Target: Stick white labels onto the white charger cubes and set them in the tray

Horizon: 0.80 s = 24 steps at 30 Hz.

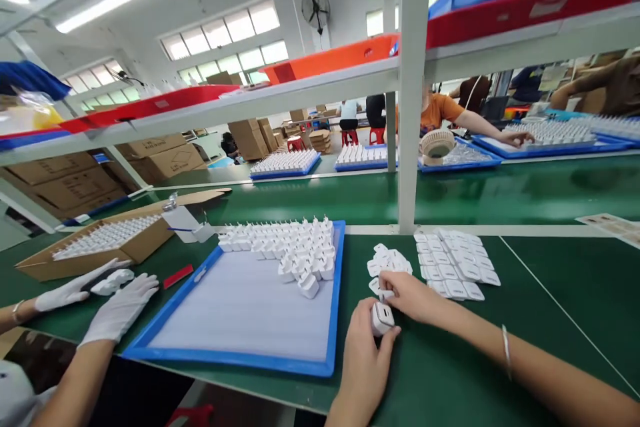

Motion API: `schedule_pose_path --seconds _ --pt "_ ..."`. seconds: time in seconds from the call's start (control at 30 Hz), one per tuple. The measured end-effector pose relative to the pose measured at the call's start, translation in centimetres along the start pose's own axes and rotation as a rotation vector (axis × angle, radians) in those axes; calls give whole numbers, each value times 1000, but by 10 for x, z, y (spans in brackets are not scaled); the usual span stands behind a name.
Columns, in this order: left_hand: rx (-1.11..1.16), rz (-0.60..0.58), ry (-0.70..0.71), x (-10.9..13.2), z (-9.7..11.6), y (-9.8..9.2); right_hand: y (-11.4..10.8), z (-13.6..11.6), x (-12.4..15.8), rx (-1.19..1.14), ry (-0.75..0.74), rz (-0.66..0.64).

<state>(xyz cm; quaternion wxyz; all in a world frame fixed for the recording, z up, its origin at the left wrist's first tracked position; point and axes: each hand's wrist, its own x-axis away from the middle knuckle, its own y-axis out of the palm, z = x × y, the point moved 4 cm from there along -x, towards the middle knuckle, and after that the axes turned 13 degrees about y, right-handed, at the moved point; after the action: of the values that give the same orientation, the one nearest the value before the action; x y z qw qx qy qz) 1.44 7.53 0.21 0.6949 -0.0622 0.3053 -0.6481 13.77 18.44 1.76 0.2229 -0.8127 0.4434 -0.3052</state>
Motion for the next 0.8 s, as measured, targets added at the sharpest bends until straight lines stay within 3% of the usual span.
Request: schedule_pose_path --seconds 0.23,0.43,0.63,0.8 --pt "120 -28 -148 9 -5 3 -3 26 42 -547 -24 -85" --pt "199 7 -156 14 -4 8 -7 32 47 -918 46 -96" --pt "413 -105 -128 16 8 5 1 35 52 -1013 124 -176" --pt "474 -90 -114 20 11 5 -7 25 67 -817 23 -192"
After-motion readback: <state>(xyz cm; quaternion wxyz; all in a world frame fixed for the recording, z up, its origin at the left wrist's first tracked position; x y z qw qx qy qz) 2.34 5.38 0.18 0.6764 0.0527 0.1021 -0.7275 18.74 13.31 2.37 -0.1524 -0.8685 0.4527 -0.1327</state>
